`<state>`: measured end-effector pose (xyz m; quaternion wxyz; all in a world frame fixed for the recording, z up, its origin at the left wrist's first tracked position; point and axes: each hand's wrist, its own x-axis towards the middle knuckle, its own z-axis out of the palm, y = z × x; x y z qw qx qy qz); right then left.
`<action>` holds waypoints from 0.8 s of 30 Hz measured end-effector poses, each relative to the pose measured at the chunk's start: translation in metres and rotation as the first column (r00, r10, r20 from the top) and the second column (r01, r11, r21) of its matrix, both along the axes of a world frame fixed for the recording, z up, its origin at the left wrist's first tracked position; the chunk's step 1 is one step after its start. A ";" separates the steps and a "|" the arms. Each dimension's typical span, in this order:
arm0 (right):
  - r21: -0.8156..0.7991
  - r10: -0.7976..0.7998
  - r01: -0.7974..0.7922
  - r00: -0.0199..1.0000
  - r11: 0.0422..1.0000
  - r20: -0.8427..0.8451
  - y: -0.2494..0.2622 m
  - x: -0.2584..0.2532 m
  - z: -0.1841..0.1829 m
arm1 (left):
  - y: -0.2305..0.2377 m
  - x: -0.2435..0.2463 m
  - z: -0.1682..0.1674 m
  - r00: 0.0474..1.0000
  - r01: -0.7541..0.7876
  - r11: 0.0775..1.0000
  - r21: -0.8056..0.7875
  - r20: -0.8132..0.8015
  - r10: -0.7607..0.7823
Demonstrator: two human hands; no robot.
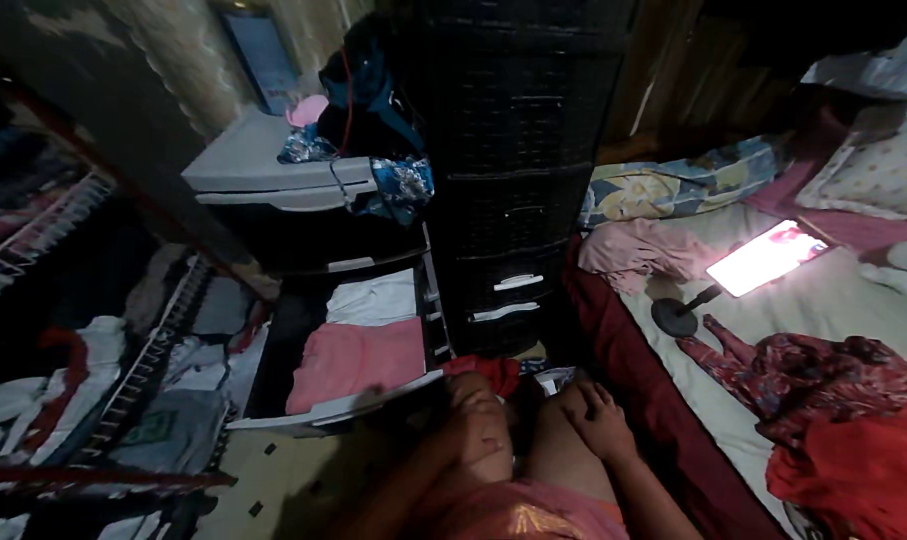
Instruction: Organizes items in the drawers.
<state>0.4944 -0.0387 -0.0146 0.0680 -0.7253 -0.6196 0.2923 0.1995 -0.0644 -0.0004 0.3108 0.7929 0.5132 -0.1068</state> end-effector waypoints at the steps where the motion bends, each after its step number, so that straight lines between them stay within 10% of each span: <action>1: 0.004 0.005 -0.005 1.000 1.000 0.003 0.000 0.000 -0.002 | -0.001 0.000 -0.003 1.000 -0.005 1.000 -0.001 0.005 0.005; 24: 0.057 0.051 -0.052 0.998 0.997 0.025 0.003 0.003 -0.009 | -0.001 -0.003 -0.023 0.997 -0.006 0.997 0.078 0.075 0.000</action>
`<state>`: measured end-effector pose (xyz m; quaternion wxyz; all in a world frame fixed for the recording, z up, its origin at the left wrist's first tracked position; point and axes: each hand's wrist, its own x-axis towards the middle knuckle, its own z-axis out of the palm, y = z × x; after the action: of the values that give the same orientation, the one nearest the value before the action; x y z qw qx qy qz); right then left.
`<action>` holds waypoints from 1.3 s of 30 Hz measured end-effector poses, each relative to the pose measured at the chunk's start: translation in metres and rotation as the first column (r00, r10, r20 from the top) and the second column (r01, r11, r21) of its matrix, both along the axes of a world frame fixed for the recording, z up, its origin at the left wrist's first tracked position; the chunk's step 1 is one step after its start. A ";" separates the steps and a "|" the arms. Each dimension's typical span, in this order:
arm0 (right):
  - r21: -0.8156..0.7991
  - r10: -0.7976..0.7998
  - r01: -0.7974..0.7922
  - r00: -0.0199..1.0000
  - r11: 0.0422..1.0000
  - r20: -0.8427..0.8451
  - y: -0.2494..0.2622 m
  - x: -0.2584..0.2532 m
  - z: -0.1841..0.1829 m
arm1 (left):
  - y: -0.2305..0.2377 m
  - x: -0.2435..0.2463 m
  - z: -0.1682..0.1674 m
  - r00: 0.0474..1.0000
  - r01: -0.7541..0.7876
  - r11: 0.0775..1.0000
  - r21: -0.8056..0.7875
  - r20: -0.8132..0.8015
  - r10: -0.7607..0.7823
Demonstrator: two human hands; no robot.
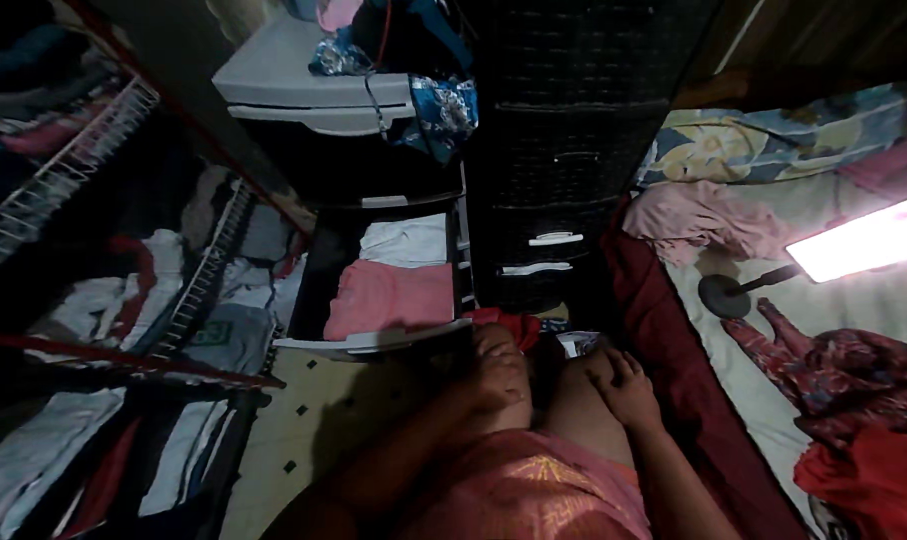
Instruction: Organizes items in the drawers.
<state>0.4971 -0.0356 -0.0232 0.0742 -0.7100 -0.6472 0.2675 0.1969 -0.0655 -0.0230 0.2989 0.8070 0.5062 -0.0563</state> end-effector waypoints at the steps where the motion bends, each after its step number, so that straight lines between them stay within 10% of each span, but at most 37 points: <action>1: -0.001 0.002 -0.002 1.000 1.000 -0.002 0.000 0.000 0.000 | -0.001 0.000 -0.001 1.000 -0.005 1.000 0.005 0.004 0.005; 6: -0.047 -0.011 0.011 1.000 0.999 -0.011 -0.002 0.000 0.009 | -0.004 0.010 0.039 0.997 -0.018 0.994 -0.105 -0.070 0.010; 10: -0.090 -0.038 0.035 0.999 0.995 -0.027 0.000 0.000 0.011 | -0.002 0.002 -0.001 0.999 0.016 0.999 0.047 -0.038 -0.014; 39: -0.121 -0.017 0.014 0.999 0.993 -0.028 0.001 0.002 0.007 | 0.000 0.008 0.013 0.984 0.031 0.999 -0.040 -0.175 -0.037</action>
<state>0.4994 -0.0345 -0.0164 0.0426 -0.7142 -0.6232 0.3158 0.2053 -0.0659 -0.0096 0.2668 0.8017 0.5157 -0.1417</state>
